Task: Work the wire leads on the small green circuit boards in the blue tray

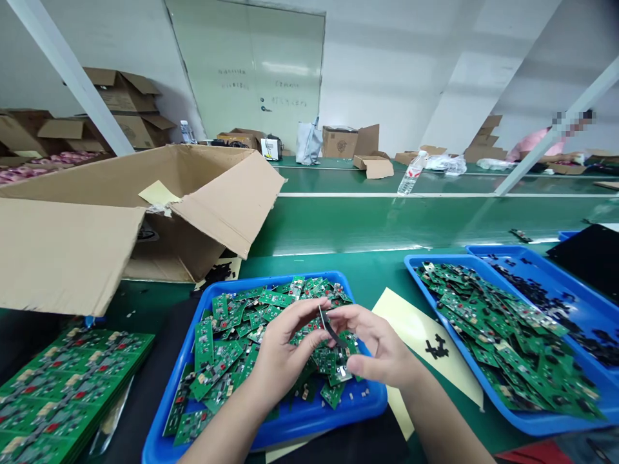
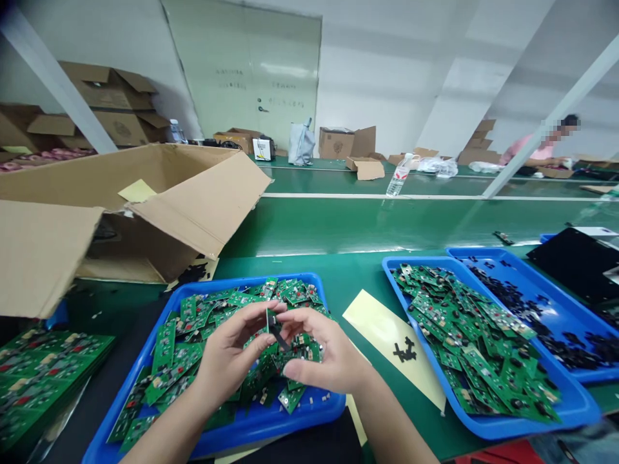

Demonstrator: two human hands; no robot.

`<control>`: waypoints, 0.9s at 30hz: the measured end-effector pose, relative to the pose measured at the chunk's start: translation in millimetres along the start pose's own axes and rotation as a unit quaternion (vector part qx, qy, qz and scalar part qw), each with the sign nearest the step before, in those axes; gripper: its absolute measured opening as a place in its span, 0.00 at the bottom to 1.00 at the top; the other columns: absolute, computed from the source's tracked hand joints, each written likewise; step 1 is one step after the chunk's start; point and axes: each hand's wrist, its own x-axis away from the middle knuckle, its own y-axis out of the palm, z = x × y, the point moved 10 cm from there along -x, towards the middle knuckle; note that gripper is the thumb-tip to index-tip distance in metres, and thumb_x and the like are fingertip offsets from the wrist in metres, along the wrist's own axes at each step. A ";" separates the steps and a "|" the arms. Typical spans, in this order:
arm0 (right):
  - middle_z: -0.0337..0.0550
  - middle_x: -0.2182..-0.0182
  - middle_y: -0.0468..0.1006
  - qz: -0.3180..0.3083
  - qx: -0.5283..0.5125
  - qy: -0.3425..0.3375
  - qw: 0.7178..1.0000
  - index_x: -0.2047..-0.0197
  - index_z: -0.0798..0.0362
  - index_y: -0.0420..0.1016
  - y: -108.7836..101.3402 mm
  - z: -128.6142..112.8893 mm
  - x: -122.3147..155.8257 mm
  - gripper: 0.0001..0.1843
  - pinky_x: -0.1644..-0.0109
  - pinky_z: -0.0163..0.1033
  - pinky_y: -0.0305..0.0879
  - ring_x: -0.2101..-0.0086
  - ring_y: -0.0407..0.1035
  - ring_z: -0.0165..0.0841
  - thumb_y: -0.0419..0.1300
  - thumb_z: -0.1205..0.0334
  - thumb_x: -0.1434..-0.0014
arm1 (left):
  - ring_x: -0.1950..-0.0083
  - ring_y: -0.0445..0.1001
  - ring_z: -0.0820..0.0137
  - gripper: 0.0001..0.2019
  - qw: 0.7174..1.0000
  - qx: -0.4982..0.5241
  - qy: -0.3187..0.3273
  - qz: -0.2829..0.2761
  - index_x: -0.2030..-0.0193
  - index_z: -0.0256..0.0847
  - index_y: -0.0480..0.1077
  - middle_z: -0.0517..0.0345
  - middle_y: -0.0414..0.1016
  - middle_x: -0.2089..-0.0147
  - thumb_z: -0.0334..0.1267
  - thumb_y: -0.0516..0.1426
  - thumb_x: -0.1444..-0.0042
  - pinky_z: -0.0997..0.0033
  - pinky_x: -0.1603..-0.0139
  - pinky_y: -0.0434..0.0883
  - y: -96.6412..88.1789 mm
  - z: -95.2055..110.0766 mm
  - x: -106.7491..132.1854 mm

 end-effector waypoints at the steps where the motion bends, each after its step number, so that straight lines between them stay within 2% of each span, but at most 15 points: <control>1: 0.46 0.62 0.74 0.026 -0.003 0.013 1.000 0.50 0.50 0.69 -4.3 3.3 0.3 0.21 0.55 0.43 0.68 0.61 0.70 0.35 0.62 0.51 0.44 | 0.51 0.75 0.63 0.14 1.000 -0.014 0.010 -0.002 0.51 0.44 0.72 0.51 0.77 0.52 0.38 0.58 0.45 0.61 0.50 0.74 0.2 2.0 -0.2; 4: 0.44 0.67 0.75 0.104 0.003 0.051 0.993 0.59 0.53 0.74 -16.5 12.3 2.4 0.15 0.60 0.40 0.70 0.66 0.71 0.33 0.62 0.51 0.45 | 0.52 0.75 0.62 0.13 0.998 -0.051 0.038 -0.002 0.51 0.45 0.72 0.51 0.77 0.54 0.39 0.58 0.44 0.60 0.50 0.73 0.4 6.8 -0.8; 7: 0.43 0.69 0.77 0.137 0.011 0.077 0.988 0.65 0.53 0.75 -21.6 17.1 3.7 0.11 0.62 0.38 0.70 0.68 0.72 0.32 0.64 0.55 0.47 | 0.53 0.75 0.63 0.13 0.996 -0.066 0.062 0.010 0.52 0.46 0.73 0.52 0.77 0.55 0.39 0.59 0.45 0.60 0.51 0.73 -2.0 9.1 -1.4; 13: 0.41 0.71 0.77 0.109 -0.037 0.112 0.987 0.63 0.53 0.77 -16.0 24.3 3.0 0.10 0.63 0.37 0.71 0.69 0.72 0.30 0.67 0.61 0.51 | 0.54 0.74 0.64 0.13 0.994 -0.078 0.080 0.020 0.52 0.47 0.73 0.53 0.75 0.56 0.37 0.60 0.45 0.63 0.53 0.73 -5.2 9.4 -1.6; 20: 0.40 0.71 0.75 0.121 -0.031 0.135 0.983 0.62 0.54 0.74 -21.7 28.2 3.2 0.10 0.64 0.36 0.71 0.70 0.71 0.29 0.65 0.62 0.49 | 0.57 0.74 0.66 0.14 0.991 -0.105 0.088 -0.005 0.50 0.47 0.72 0.54 0.75 0.59 0.37 0.58 0.44 0.65 0.57 0.74 -0.4 13.7 -2.8; 27: 0.35 0.75 0.72 0.111 -0.084 0.141 0.980 0.65 0.53 0.72 -23.5 28.1 1.1 0.09 0.71 0.33 0.67 0.76 0.69 0.26 0.65 0.63 0.50 | 0.59 0.74 0.69 0.16 0.981 -0.142 0.133 0.001 0.49 0.49 0.71 0.56 0.75 0.59 0.33 0.59 0.44 0.68 0.58 0.73 -2.5 23.4 -5.1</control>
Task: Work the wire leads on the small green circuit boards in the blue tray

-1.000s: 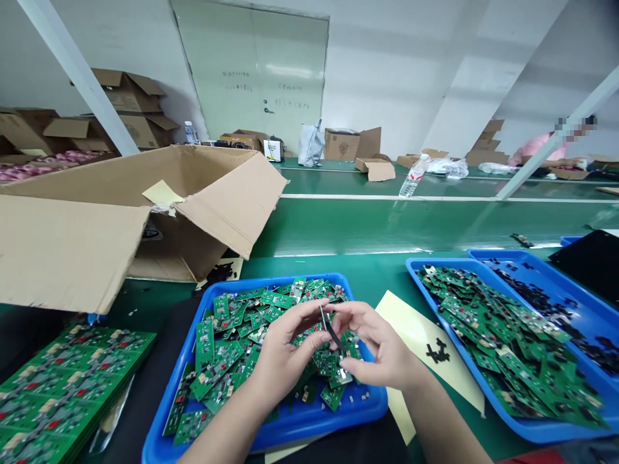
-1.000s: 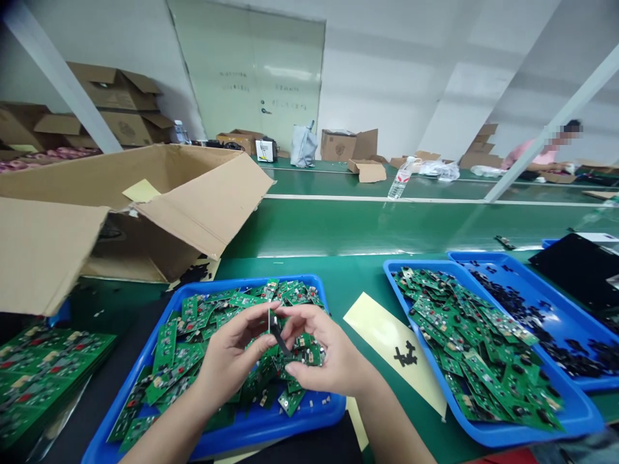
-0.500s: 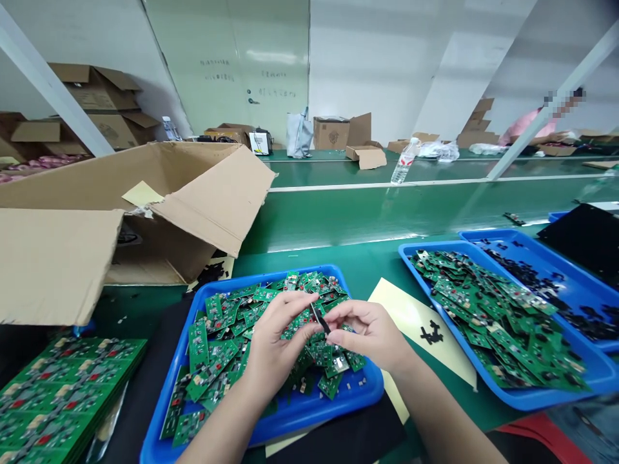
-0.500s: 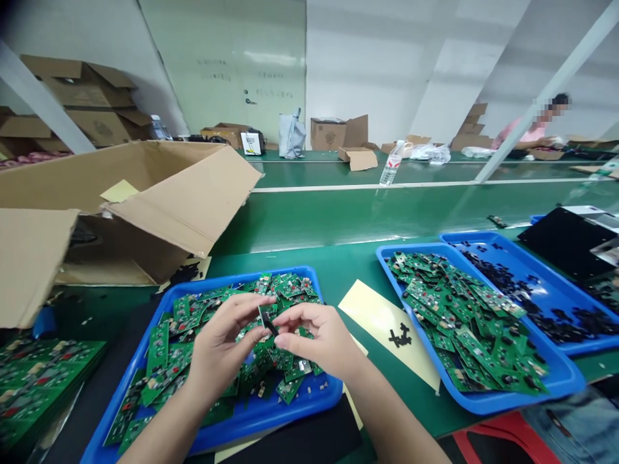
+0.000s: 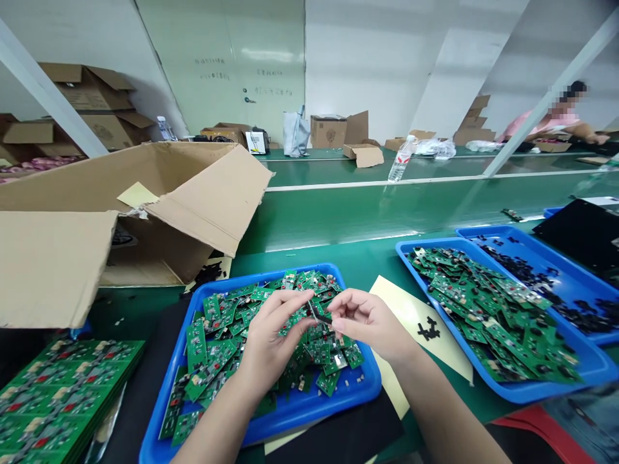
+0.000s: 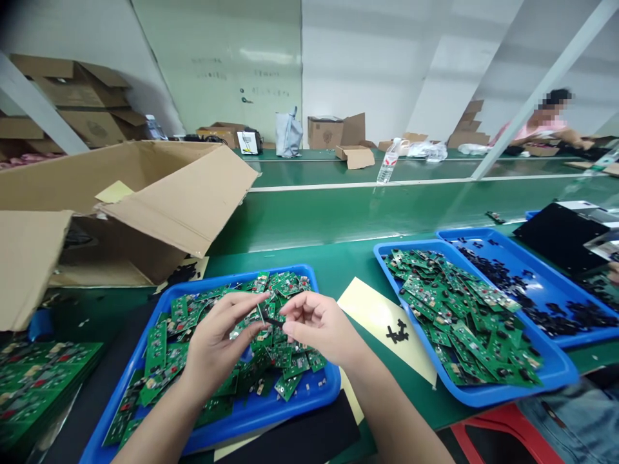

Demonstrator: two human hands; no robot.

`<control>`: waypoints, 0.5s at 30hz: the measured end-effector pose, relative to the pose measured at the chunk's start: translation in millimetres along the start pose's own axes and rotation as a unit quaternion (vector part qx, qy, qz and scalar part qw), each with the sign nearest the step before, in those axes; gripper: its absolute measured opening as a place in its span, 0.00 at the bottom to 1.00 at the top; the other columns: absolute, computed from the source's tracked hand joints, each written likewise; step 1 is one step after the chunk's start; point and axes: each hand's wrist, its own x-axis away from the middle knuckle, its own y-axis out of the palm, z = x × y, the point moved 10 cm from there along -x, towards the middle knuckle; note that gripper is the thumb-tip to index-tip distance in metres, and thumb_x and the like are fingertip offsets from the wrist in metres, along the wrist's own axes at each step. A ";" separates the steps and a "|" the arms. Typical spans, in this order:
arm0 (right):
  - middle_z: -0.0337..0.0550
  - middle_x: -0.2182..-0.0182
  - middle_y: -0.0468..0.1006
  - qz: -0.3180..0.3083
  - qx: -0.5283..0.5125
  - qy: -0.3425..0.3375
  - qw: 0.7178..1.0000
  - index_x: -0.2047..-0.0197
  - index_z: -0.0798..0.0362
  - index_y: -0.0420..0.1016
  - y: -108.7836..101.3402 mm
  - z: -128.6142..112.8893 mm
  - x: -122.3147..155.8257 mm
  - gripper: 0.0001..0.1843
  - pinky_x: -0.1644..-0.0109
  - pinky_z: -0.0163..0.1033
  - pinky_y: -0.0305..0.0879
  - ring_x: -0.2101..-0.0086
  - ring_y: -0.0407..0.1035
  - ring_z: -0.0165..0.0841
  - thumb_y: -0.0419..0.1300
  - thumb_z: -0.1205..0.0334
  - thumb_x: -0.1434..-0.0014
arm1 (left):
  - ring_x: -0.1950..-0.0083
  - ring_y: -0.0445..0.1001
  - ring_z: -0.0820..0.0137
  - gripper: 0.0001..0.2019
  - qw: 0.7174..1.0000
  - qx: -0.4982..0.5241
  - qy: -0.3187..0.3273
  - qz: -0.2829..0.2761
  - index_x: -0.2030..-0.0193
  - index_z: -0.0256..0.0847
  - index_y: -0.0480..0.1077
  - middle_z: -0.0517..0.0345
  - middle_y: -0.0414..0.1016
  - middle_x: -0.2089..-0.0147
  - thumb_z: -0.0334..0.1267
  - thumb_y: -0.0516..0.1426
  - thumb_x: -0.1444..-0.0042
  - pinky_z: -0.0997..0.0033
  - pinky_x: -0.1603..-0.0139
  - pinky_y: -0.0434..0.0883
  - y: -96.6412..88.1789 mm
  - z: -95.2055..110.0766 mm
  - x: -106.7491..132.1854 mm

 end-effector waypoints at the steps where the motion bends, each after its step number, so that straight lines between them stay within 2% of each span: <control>1: 0.34 0.75 0.72 -0.003 -0.009 0.006 1.000 0.64 0.53 0.72 0.8 0.9 0.0 0.09 0.71 0.32 0.67 0.76 0.69 0.26 0.65 0.63 0.50 | 0.59 0.74 0.68 0.15 1.000 0.002 -0.002 0.001 0.49 0.49 0.71 0.56 0.75 0.60 0.34 0.59 0.44 0.68 0.58 0.73 0.0 -0.3 0.0; 5: 0.33 0.76 0.72 -0.020 -0.040 0.029 0.999 0.63 0.53 0.70 7.5 7.4 0.1 0.10 0.70 0.32 0.67 0.76 0.68 0.24 0.64 0.67 0.51 | 0.63 0.74 0.69 0.15 0.999 0.039 -0.011 -0.004 0.50 0.48 0.73 0.56 0.75 0.64 0.37 0.60 0.45 0.71 0.63 0.73 3.9 -1.0 0.7; 8: 0.34 0.75 0.72 -0.018 -0.029 0.017 0.999 0.63 0.53 0.70 9.2 7.9 0.2 0.10 0.70 0.32 0.67 0.75 0.68 0.25 0.64 0.67 0.51 | 0.66 0.73 0.72 0.16 0.998 0.066 0.007 -0.005 0.51 0.50 0.73 0.59 0.75 0.66 0.37 0.62 0.47 0.73 0.66 0.73 6.5 4.0 1.3; 12: 0.38 0.71 0.72 0.042 0.069 -0.063 0.995 0.64 0.52 0.70 -1.9 -7.3 2.6 0.06 0.66 0.33 0.68 0.70 0.69 0.28 0.61 0.66 0.47 | 0.65 0.73 0.73 0.18 0.997 0.077 0.012 -0.027 0.49 0.52 0.72 0.60 0.75 0.65 0.34 0.62 0.47 0.74 0.63 0.73 11.9 6.9 3.5; 15: 0.39 0.70 0.73 0.080 0.166 -0.138 0.973 0.63 0.52 0.69 -6.2 -24.9 7.1 0.04 0.65 0.35 0.68 0.69 0.69 0.30 0.57 0.67 0.44 | 0.61 0.74 0.71 0.21 0.993 0.095 -0.042 -0.051 0.45 0.50 0.68 0.58 0.75 0.62 0.34 0.61 0.46 0.71 0.59 0.74 17.6 -2.7 6.5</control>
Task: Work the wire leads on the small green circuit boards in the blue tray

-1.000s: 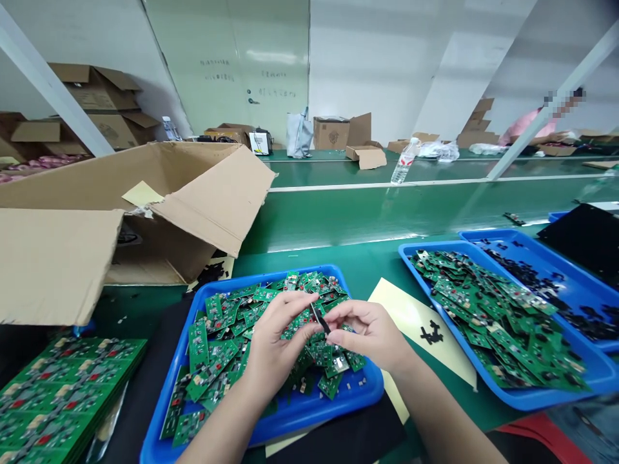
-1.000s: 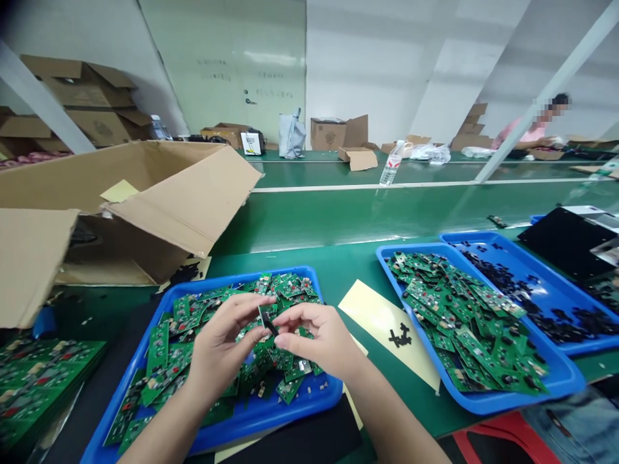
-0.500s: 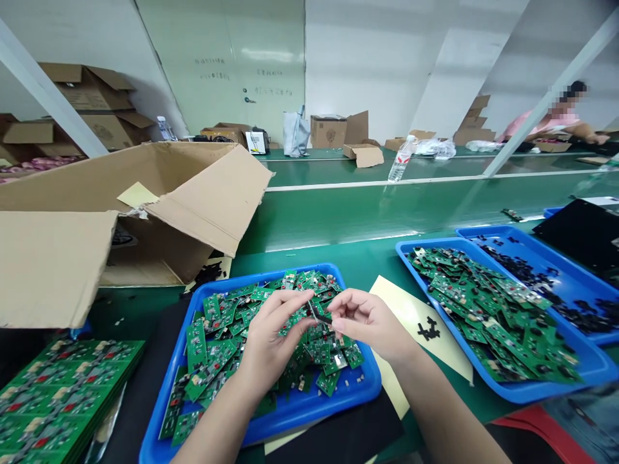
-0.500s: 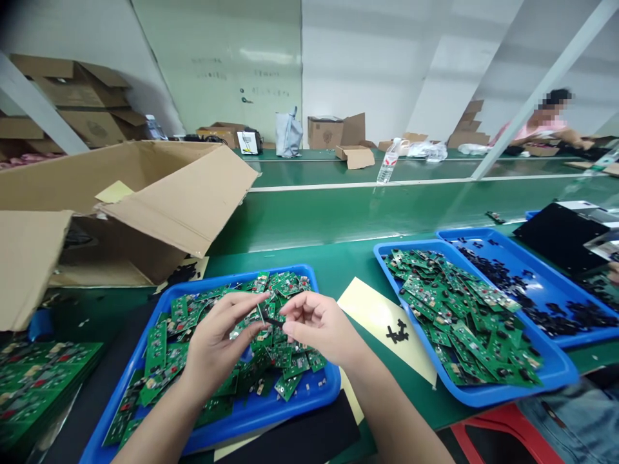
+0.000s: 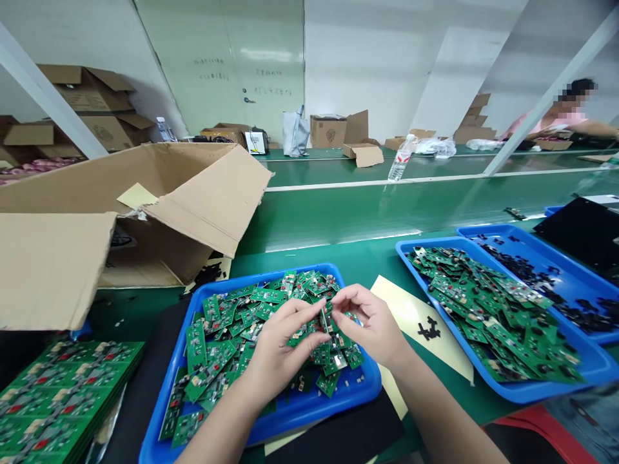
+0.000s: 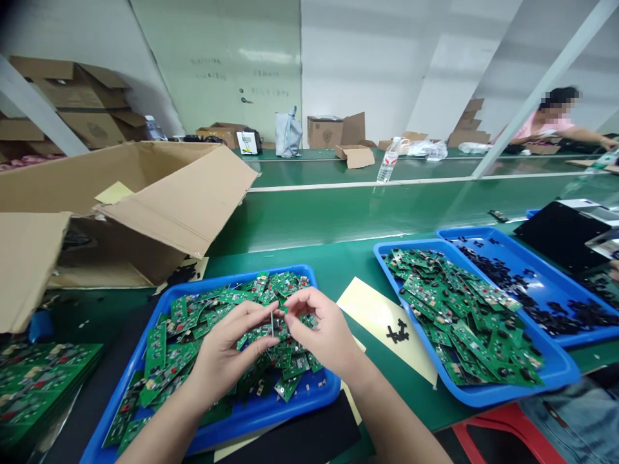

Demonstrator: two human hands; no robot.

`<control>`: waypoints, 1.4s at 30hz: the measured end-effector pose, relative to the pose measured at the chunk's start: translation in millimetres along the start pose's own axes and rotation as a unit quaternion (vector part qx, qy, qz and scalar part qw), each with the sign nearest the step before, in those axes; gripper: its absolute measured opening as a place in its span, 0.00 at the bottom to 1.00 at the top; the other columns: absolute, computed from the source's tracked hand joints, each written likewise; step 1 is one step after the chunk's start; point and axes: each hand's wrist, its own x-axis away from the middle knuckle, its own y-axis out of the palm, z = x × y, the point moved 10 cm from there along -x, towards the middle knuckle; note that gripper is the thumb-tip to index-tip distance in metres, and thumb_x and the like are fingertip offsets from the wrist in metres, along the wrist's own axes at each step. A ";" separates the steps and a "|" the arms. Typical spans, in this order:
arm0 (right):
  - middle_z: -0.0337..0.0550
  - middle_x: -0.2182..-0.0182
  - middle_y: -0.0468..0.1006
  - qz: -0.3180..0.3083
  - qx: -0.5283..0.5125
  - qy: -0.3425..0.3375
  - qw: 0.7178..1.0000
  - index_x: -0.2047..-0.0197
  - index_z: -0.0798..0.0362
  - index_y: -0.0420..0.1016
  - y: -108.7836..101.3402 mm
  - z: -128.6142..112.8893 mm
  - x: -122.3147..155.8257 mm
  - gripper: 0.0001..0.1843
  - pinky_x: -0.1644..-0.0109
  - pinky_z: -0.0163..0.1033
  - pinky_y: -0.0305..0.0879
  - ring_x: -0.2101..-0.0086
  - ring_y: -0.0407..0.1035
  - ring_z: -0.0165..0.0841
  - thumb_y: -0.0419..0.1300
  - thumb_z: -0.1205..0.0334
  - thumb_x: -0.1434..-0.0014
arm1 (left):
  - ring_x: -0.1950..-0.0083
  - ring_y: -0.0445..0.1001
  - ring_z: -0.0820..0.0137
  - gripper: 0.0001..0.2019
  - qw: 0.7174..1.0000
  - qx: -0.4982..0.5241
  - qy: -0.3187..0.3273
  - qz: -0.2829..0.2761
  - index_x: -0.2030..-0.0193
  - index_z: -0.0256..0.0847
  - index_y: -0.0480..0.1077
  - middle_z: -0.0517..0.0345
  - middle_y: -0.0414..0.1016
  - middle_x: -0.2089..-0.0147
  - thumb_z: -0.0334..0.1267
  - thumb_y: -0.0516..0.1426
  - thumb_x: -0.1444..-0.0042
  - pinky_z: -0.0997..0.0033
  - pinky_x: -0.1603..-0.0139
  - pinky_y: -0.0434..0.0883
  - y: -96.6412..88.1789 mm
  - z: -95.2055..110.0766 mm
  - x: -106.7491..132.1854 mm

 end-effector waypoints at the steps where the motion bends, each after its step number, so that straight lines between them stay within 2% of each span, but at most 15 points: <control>1: 0.40 0.70 0.73 0.012 0.033 -0.032 0.999 0.62 0.51 0.69 -2.3 -7.1 -0.1 0.04 0.64 0.36 0.69 0.68 0.69 0.31 0.56 0.68 0.43 | 0.60 0.75 0.70 0.22 1.000 0.013 -0.028 -0.002 0.44 0.49 0.68 0.57 0.75 0.61 0.34 0.60 0.47 0.69 0.57 0.74 0.7 -5.5 0.8; 4: 0.41 0.69 0.73 0.049 0.110 -0.136 0.983 0.61 0.51 0.69 -6.3 -30.3 2.0 0.07 0.62 0.38 0.69 0.67 0.70 0.32 0.54 0.71 0.41 | 0.59 0.75 0.68 0.17 0.996 0.051 -0.076 -0.003 0.49 0.44 0.71 0.55 0.74 0.60 0.36 0.60 0.47 0.68 0.56 0.74 2.1 -15.0 2.7; 7: 0.42 0.68 0.73 0.068 0.148 -0.213 0.963 0.59 0.51 0.69 -6.0 -46.5 6.2 0.10 0.62 0.39 0.69 0.66 0.70 0.33 0.53 0.73 0.41 | 0.62 0.74 0.69 0.13 0.993 0.084 -0.074 -0.022 0.53 0.43 0.74 0.54 0.73 0.63 0.36 0.59 0.46 0.70 0.60 0.74 6.1 -13.2 1.3; 11: 0.45 0.66 0.73 0.071 0.185 -0.267 0.943 0.56 0.51 0.69 -3.3 -55.8 11.5 0.14 0.62 0.40 0.70 0.64 0.70 0.34 0.52 0.76 0.41 | 0.66 0.72 0.70 0.11 0.986 0.129 -0.092 -0.056 0.54 0.42 0.75 0.54 0.73 0.66 0.37 0.58 0.45 0.72 0.65 0.73 11.1 -8.1 -3.3; 15: 0.45 0.66 0.72 0.080 0.206 -0.289 0.931 0.54 0.51 0.68 -4.1 -61.0 14.8 0.16 0.63 0.40 0.70 0.64 0.70 0.34 0.53 0.78 0.41 | 0.66 0.72 0.68 0.11 0.975 0.150 -0.125 -0.103 0.61 0.39 0.78 0.52 0.75 0.69 0.41 0.56 0.42 0.69 0.62 0.71 18.4 -5.7 -5.6; 18: 0.43 0.67 0.72 0.082 0.194 -0.277 0.938 0.55 0.50 0.68 -6.3 -60.2 14.1 0.15 0.63 0.39 0.69 0.65 0.69 0.33 0.54 0.78 0.42 | 0.65 0.73 0.67 0.14 0.964 0.193 -0.167 -0.079 0.55 0.39 0.76 0.53 0.77 0.67 0.43 0.57 0.43 0.69 0.60 0.71 17.9 -14.8 -3.0; 21: 0.40 0.69 0.71 0.049 0.131 -0.205 0.969 0.55 0.50 0.67 -4.0 -46.3 9.1 0.15 0.63 0.37 0.69 0.68 0.69 0.30 0.54 0.75 0.43 | 0.62 0.74 0.66 0.21 0.948 0.228 -0.222 -0.003 0.48 0.40 0.72 0.51 0.77 0.61 0.45 0.61 0.47 0.69 0.61 0.72 11.1 -32.5 3.7; 23: 0.39 0.69 0.71 0.029 0.083 -0.146 0.985 0.53 0.49 0.66 -0.6 -34.8 7.8 0.16 0.62 0.37 0.69 0.68 0.69 0.30 0.54 0.74 0.43 | 0.59 0.74 0.64 0.22 0.943 0.231 -0.238 0.028 0.48 0.40 0.72 0.50 0.77 0.59 0.45 0.63 0.50 0.69 0.58 0.72 8.3 -39.8 7.1; 28: 0.38 0.70 0.71 0.015 0.016 -0.045 0.999 0.53 0.49 0.66 6.6 -18.3 8.8 0.14 0.57 0.39 0.68 0.65 0.69 0.31 0.55 0.70 0.43 | 0.57 0.73 0.65 0.18 0.949 0.228 -0.210 0.057 0.52 0.44 0.75 0.53 0.77 0.58 0.40 0.64 0.51 0.69 0.54 0.71 2.7 -41.8 5.9; 32: 0.37 0.72 0.70 0.020 -0.016 0.008 1.000 0.54 0.50 0.66 5.6 -9.1 6.4 0.14 0.65 0.35 0.68 0.70 0.68 0.30 0.54 0.69 0.44 | 0.58 0.73 0.68 0.15 0.956 0.232 -0.176 0.029 0.53 0.49 0.76 0.55 0.76 0.59 0.38 0.63 0.49 0.71 0.55 0.71 5.5 -34.5 3.6; 35: 0.36 0.73 0.69 0.060 0.009 -0.013 0.998 0.54 0.50 0.65 -4.6 -12.2 5.2 0.15 0.62 0.36 0.68 0.69 0.68 0.30 0.55 0.70 0.45 | 0.59 0.72 0.69 0.14 0.962 0.222 -0.158 -0.017 0.52 0.49 0.76 0.55 0.75 0.60 0.38 0.62 0.48 0.72 0.57 0.70 12.0 -25.5 2.0; 38: 0.37 0.71 0.70 0.098 0.081 -0.080 0.989 0.52 0.48 0.64 -12.8 -25.4 7.0 0.16 0.55 0.42 0.66 0.68 0.68 0.31 0.55 0.71 0.43 | 0.61 0.71 0.70 0.15 0.967 0.200 -0.145 -0.064 0.50 0.48 0.74 0.55 0.74 0.63 0.37 0.60 0.45 0.73 0.59 0.70 18.9 -17.9 0.8; 42: 0.39 0.69 0.70 0.106 0.155 -0.155 0.970 0.52 0.48 0.64 -11.3 -40.4 10.8 0.16 0.55 0.44 0.66 0.65 0.67 0.33 0.54 0.72 0.42 | 0.61 0.70 0.71 0.15 0.968 0.198 -0.132 -0.076 0.50 0.49 0.74 0.55 0.73 0.62 0.35 0.59 0.45 0.74 0.60 0.69 20.5 -15.4 0.1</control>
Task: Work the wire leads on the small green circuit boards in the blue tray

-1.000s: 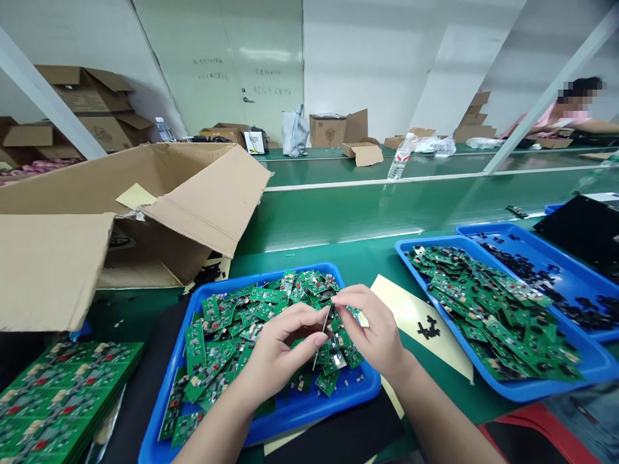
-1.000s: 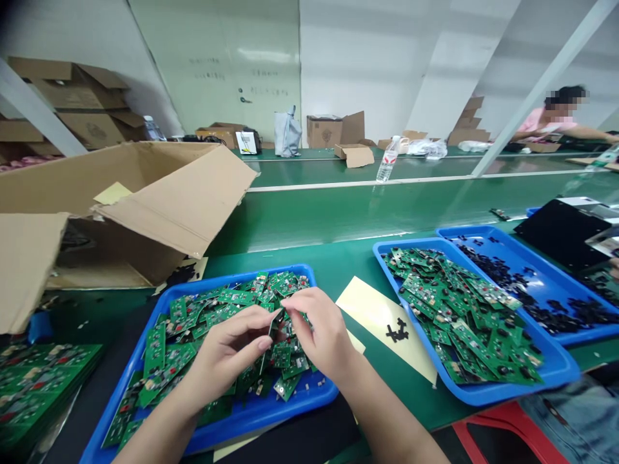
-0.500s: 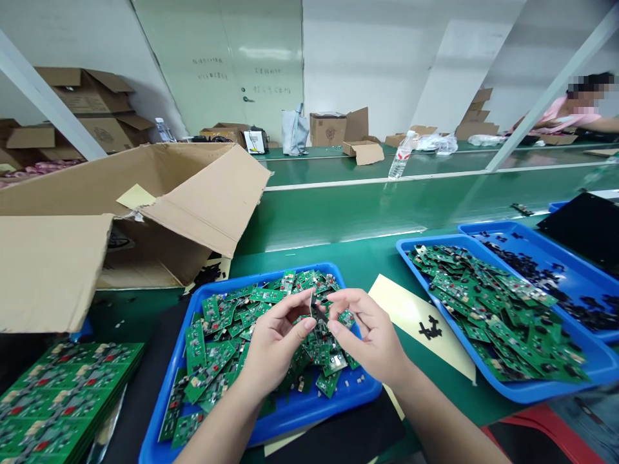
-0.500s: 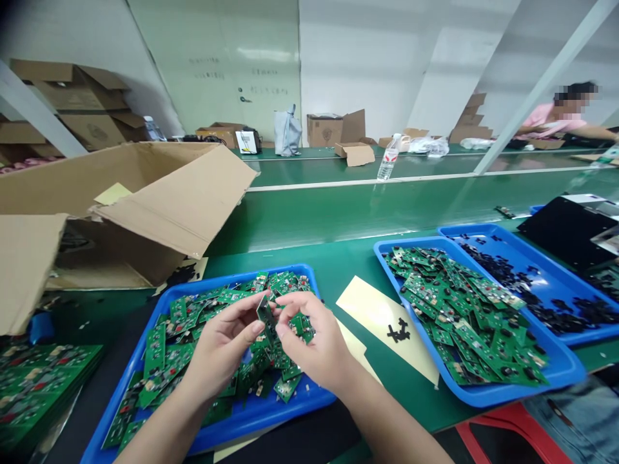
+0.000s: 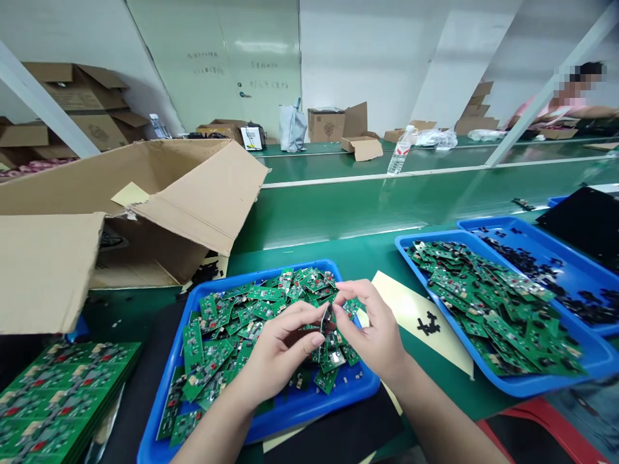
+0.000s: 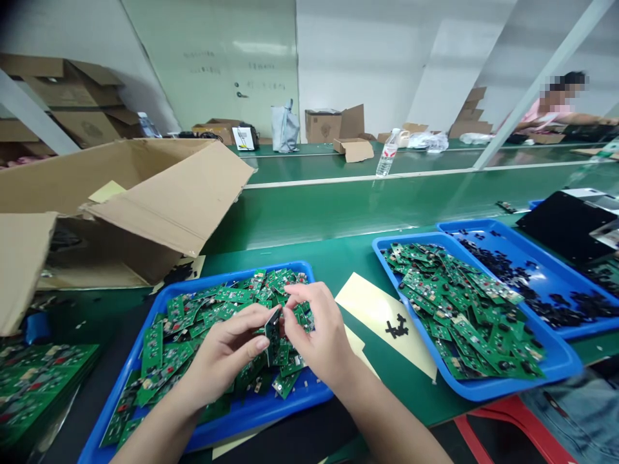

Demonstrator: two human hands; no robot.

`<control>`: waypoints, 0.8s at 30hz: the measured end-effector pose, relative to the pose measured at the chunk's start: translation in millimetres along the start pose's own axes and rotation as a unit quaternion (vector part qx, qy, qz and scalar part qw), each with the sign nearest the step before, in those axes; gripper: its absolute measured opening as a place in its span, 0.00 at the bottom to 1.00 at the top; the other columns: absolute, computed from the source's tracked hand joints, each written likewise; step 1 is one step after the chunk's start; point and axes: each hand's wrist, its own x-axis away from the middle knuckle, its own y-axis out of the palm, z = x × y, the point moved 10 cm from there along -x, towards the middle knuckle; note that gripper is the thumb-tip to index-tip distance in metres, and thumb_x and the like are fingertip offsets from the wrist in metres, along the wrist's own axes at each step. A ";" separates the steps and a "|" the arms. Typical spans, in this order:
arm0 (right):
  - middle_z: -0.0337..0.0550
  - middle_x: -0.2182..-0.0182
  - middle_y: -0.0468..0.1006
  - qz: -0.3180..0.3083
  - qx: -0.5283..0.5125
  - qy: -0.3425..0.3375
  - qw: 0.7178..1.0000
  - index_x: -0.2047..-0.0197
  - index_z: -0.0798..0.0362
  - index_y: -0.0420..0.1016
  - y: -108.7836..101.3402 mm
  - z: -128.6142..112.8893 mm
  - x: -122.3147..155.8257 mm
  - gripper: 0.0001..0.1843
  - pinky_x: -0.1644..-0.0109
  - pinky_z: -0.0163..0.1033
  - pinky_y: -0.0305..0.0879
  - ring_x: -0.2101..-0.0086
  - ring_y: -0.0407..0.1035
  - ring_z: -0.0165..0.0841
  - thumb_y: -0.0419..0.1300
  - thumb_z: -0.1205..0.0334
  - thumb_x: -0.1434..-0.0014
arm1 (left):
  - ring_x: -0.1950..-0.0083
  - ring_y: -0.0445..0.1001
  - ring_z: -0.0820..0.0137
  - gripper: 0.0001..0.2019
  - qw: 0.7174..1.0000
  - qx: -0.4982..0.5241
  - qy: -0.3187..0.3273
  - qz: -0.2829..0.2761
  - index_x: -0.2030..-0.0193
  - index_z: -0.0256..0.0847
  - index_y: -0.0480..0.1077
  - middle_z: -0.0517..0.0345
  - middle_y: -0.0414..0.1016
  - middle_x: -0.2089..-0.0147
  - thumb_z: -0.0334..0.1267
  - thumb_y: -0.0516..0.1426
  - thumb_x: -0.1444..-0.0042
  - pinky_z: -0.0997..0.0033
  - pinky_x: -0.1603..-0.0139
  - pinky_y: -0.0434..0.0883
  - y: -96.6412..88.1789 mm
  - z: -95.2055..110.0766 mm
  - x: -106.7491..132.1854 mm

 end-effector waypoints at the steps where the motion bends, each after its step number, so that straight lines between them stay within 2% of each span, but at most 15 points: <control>1: 0.39 0.69 0.70 -0.002 0.003 -0.004 1.000 0.52 0.47 0.64 0.3 -1.0 -0.1 0.16 0.56 0.43 0.66 0.65 0.67 0.33 0.54 0.72 0.42 | 0.60 0.70 0.71 0.15 1.000 0.003 0.004 0.007 0.50 0.50 0.74 0.55 0.73 0.62 0.35 0.59 0.45 0.74 0.59 0.69 -1.3 -0.1 0.1; 7: 0.36 0.71 0.69 -0.033 -0.055 0.072 0.995 0.53 0.49 0.64 7.1 10.6 0.5 0.16 0.53 0.42 0.65 0.67 0.68 0.31 0.54 0.72 0.45 | 0.59 0.72 0.68 0.16 0.998 0.038 0.029 0.051 0.51 0.49 0.74 0.53 0.72 0.61 0.33 0.61 0.47 0.72 0.61 0.73 -8.4 -0.7 1.3; 11: 0.35 0.73 0.69 -0.094 -0.120 0.156 0.976 0.53 0.50 0.64 23.4 21.9 5.5 0.17 0.59 0.38 0.66 0.69 0.68 0.30 0.54 0.71 0.47 | 0.58 0.72 0.68 0.15 0.994 0.019 0.055 0.096 0.53 0.48 0.75 0.54 0.73 0.61 0.32 0.61 0.48 0.69 0.58 0.73 -16.0 4.1 1.9; 15: 0.34 0.75 0.68 -0.128 -0.178 0.214 0.952 0.54 0.51 0.64 35.1 28.4 10.8 0.16 0.64 0.37 0.67 0.71 0.68 0.29 0.54 0.70 0.48 | 0.59 0.72 0.67 0.15 0.992 0.019 0.072 0.107 0.54 0.48 0.76 0.53 0.74 0.61 0.33 0.62 0.49 0.68 0.59 0.73 -17.9 7.0 2.6; 19: 0.35 0.74 0.67 -0.084 -0.161 0.195 0.964 0.52 0.51 0.63 25.4 29.9 8.0 0.17 0.64 0.36 0.67 0.70 0.68 0.29 0.54 0.70 0.46 | 0.60 0.71 0.67 0.15 0.995 -0.006 0.062 0.074 0.52 0.48 0.75 0.52 0.73 0.61 0.34 0.61 0.47 0.69 0.62 0.72 -12.3 5.5 3.8; 24: 0.36 0.71 0.69 -0.008 -0.080 0.073 0.994 0.49 0.49 0.61 5.8 14.5 2.0 0.19 0.54 0.42 0.65 0.67 0.68 0.30 0.54 0.71 0.43 | 0.63 0.70 0.68 0.14 0.997 -0.062 0.042 0.024 0.50 0.47 0.74 0.54 0.72 0.65 0.36 0.59 0.44 0.69 0.61 0.70 -3.5 4.1 3.9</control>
